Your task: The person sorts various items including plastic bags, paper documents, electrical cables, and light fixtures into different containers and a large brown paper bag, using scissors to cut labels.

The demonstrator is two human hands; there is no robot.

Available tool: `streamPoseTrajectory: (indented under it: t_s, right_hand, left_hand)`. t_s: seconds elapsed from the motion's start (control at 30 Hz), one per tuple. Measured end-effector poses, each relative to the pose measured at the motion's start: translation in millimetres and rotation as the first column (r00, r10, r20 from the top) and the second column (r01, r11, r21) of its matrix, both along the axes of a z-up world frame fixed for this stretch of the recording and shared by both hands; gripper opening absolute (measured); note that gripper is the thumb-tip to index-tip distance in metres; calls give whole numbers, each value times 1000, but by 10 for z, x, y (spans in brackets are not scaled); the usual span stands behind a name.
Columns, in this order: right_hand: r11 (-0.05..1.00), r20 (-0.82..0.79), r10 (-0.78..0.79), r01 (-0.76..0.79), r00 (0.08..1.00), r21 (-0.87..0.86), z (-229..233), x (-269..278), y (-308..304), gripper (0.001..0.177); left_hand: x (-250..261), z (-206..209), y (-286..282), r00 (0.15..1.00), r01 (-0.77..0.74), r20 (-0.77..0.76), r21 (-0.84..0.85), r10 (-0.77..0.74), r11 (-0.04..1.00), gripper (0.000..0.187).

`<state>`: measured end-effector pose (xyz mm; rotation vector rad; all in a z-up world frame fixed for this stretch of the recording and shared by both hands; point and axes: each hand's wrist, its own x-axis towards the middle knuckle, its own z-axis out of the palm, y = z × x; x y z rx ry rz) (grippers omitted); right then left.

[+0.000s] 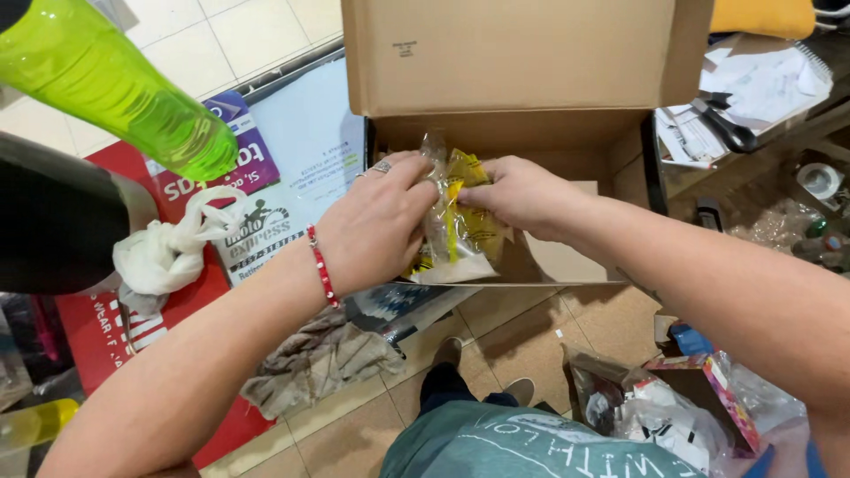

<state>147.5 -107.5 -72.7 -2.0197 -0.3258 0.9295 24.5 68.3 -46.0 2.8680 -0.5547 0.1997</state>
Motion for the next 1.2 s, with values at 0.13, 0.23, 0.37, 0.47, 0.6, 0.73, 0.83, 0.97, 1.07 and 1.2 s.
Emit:
streamPoseTrajectory:
  t_s: [0.13,0.23,0.37,0.47,0.6,0.73,0.83,0.97,1.07,1.2]
  right_hand:
    - [994,71,28,-35,997,106,26,-98,-64,22]
    - [941,-75,-35,58,997,333,91,-113,-152,20]
    - [819,-247,-121,237,962,523,440,-209,-267,14]
    - [769,-198,-155,244,968,591,763,-257,-424,13]
    - [956,-89,-118,137,989,258,905,197,-918,26]
    - [851,67,-326,262,943,454,979,289,-1240,31]
    - [851,245,-393,250,886,462,990,347,-1417,30]
    - [777,131,-514,396,848,489,892,408,-1555,27]
    - [795,95,-512,429,854,430,864,328,-1582,23]
    - [810,56,-438,367,897,457,729,402,-1687,27]
  left_hand:
    - [-44,171,-39,996,-66,-69,-76,61,995,32]
    - [-46,222,-42,990,-118,-93,-191,101,974,46]
    - [-31,238,-22,984,-179,-63,-276,168,944,60]
    - [18,149,16,981,-193,-37,-203,190,960,57]
    - [128,106,63,993,-114,-51,-81,110,990,20]
    - [389,127,-69,951,-12,-293,278,97,961,19]
    - [661,52,-167,884,13,-423,445,198,895,40]
    - [890,68,-305,746,30,-554,582,369,813,79]
    - [948,-84,-251,776,-53,-495,566,391,823,75]
    - [948,25,-313,712,-33,-553,588,433,808,104]
